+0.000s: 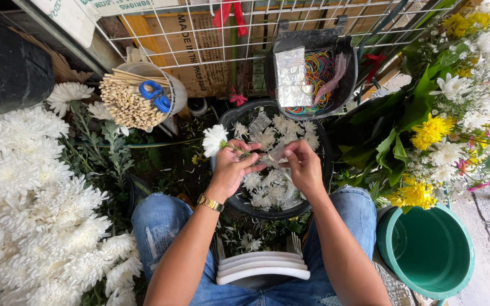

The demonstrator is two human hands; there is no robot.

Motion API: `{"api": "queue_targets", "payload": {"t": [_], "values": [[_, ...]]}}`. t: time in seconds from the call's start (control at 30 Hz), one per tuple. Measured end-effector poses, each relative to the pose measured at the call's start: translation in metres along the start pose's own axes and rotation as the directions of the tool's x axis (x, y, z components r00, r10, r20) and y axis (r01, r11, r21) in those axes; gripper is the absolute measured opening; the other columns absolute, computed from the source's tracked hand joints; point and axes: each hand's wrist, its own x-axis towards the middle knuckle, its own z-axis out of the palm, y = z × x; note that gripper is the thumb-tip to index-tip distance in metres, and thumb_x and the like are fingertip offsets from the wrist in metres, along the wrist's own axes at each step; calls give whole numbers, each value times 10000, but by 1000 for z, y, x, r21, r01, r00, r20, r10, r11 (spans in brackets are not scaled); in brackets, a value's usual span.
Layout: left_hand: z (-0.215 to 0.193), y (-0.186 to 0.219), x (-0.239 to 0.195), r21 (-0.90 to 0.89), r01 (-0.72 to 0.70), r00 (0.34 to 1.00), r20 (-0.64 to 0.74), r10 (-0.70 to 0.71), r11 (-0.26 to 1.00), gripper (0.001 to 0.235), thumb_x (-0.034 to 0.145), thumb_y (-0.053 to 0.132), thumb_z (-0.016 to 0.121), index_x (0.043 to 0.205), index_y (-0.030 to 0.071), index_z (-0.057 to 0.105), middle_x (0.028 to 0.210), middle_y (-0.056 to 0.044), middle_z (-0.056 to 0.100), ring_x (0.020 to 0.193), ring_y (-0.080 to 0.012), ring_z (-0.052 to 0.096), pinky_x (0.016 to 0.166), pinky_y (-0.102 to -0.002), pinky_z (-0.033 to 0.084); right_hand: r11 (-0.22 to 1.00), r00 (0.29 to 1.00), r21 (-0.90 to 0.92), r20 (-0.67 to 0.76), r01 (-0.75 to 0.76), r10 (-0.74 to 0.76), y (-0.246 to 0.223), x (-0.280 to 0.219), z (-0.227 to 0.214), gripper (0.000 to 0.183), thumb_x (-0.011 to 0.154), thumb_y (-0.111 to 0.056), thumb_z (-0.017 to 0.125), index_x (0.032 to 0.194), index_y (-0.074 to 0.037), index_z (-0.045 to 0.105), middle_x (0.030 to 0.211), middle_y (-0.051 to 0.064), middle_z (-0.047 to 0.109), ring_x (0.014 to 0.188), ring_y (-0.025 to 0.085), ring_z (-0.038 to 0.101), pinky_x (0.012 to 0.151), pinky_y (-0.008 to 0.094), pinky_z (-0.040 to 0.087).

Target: The person prepares flowers by hand, plucking petals from blooms and placing the petals and flower heads into a black bucket filled with water.

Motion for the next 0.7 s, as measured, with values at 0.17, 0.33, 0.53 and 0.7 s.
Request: {"api": "queue_targets", "payload": {"t": [0.17,0.33,0.53,0.7], "values": [[-8,-20,6,99,-36,999,33,33,994,414,774,-114,794,991,73,495,1208,-221,695,884,-255,752,727,-364,672,998,999,-35,13,46,-45,1,-1,5,42,992,-4,644,1015,30,655,891,192,693,771,280,724,683,448,667],[-17,-28,11,143,-83,995,62,75,986,412,760,-134,781,967,74,492,1141,-189,719,814,-180,748,694,-287,660,980,994,-184,-57,81,-93,-19,0,-2,70,1038,-50,601,1047,19,611,911,214,702,795,301,715,704,435,652],[-19,-26,13,422,-211,977,86,193,882,327,782,-74,774,928,82,526,1042,-175,753,897,-202,739,712,-308,631,818,972,-556,-75,146,-224,-52,-8,-33,69,941,-128,759,942,-87,704,1053,117,704,951,381,712,772,481,627],[-17,-3,4,528,-187,975,-5,223,828,302,810,-112,731,944,42,509,952,-159,734,849,-191,724,662,-268,626,915,899,12,-193,403,-393,-84,-54,-153,63,986,-115,650,947,-152,617,1220,154,622,1154,264,613,962,383,533]]}}
